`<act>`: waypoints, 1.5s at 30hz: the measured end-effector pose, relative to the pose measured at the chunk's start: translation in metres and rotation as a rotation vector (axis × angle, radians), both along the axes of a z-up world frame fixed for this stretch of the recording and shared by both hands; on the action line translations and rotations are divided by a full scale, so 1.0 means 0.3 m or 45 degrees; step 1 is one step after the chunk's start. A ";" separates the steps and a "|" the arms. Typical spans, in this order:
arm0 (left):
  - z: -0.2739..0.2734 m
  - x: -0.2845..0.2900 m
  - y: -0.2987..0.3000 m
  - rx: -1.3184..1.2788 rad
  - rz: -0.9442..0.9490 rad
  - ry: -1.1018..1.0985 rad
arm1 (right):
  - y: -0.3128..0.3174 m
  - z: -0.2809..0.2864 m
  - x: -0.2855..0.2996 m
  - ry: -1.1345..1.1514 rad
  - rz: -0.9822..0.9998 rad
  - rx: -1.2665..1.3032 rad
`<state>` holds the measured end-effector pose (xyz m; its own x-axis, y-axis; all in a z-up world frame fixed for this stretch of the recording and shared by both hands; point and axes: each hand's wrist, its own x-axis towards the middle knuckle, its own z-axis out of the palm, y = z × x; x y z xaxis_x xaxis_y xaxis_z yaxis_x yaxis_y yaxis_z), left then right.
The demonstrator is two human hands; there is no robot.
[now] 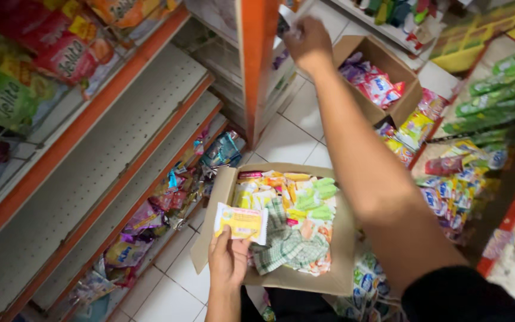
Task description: The person takes small product packets and a cloth from a cardboard box on the floor, scans some packets with a handheld barcode scanner, and places them onto convenience store shelves.
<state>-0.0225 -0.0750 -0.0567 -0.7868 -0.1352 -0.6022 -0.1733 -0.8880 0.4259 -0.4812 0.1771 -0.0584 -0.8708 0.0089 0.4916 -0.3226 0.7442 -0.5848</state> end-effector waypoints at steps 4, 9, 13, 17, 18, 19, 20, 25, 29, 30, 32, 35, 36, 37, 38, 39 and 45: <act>0.060 -0.041 0.013 0.129 0.006 0.106 | -0.063 -0.028 -0.295 -0.267 0.308 0.428; 0.114 -0.101 0.016 0.105 0.065 0.109 | -0.107 -0.119 -0.408 -0.017 0.225 0.813; 0.148 -0.093 0.024 0.150 0.182 0.157 | -0.029 -0.047 -0.214 0.019 0.148 0.613; 0.193 -0.088 0.040 0.123 0.206 0.314 | 0.159 0.122 0.178 -0.569 0.020 -0.200; 0.201 -0.088 0.039 0.116 0.200 0.341 | 0.217 0.127 0.316 -0.687 -0.075 -0.411; 0.205 -0.090 0.041 0.104 0.198 0.355 | 0.259 0.107 0.464 -0.583 0.256 -0.829; 0.205 -0.095 0.042 0.092 0.196 0.369 | 0.299 0.090 0.567 -0.689 0.367 -1.047; 0.174 -0.076 0.090 0.053 0.180 0.455 | 0.321 -0.011 1.055 -1.143 -0.081 -1.006; 0.136 -0.096 0.136 0.028 0.201 0.513 | 0.132 0.030 1.384 -1.342 -0.194 -1.117; 0.126 -0.098 0.147 0.030 0.207 0.530 | 0.086 0.053 1.451 -1.373 -0.079 -1.070; 0.109 -0.108 0.175 0.041 0.207 0.559 | 0.015 0.106 1.529 -1.394 0.085 -0.988; 0.101 -0.089 0.200 0.036 0.212 0.574 | -0.069 0.184 1.588 -1.388 0.186 -0.907; 0.104 -0.086 0.204 0.033 0.212 0.580 | -0.090 0.209 1.590 -1.373 0.177 -0.898; 0.111 -0.091 0.206 0.035 0.216 0.574 | -0.106 0.232 1.580 -1.351 0.173 -0.890; 0.119 -0.095 0.208 0.036 0.220 0.568 | -0.113 0.255 1.573 -1.334 0.203 -0.869; 0.125 -0.098 0.207 0.037 0.227 0.561 | -0.123 0.272 1.570 -1.318 0.235 -0.847; 0.097 -0.092 0.199 0.011 0.211 0.583 | -0.120 0.279 1.579 -1.353 0.206 -0.946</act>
